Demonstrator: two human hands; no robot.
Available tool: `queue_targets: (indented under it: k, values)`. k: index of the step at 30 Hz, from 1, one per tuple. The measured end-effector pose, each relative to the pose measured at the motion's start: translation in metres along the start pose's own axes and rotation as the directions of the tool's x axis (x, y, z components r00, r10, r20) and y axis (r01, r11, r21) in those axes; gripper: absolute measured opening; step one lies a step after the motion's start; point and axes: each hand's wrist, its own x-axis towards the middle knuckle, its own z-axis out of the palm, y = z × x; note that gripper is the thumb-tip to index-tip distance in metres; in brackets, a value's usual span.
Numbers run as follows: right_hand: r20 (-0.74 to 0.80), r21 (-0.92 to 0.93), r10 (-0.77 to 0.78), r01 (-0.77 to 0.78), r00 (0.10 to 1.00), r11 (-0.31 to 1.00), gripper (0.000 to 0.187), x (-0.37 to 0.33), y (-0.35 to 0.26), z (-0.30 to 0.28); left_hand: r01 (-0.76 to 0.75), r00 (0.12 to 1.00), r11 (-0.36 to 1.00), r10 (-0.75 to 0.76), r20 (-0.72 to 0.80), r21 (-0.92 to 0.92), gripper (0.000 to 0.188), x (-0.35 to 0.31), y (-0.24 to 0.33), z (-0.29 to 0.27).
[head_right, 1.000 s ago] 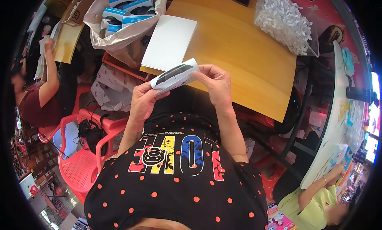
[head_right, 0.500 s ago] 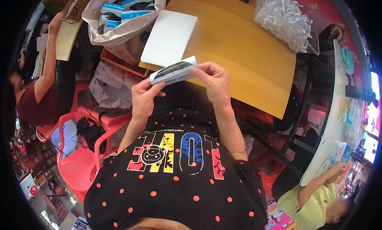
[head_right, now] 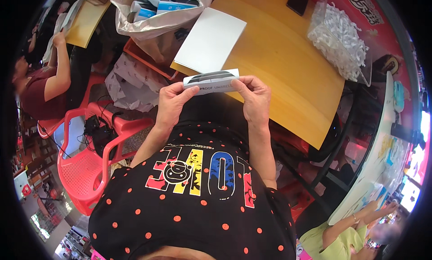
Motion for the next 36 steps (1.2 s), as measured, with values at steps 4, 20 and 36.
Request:
queue_targets:
  k: [4,20,36]
  values:
    - [0.004,-0.01,-0.011,0.011,1.0,1.0,0.008,0.002,0.004,0.0,-0.149,0.989,0.978,0.148,0.019,0.144,0.014,0.008,-0.014,-0.009]
    - [0.026,-0.02,0.006,-0.005,1.0,1.0,0.008,0.006,0.006,0.001,0.242,0.965,0.865,-0.169,0.199,-0.441,0.029,0.011,-0.004,-0.001]
    - [0.475,-0.769,-0.429,0.599,0.769,0.223,0.014,-0.001,-0.025,0.003,-0.229,0.966,0.968,0.214,0.143,0.1,0.022,0.004,-0.002,0.004]
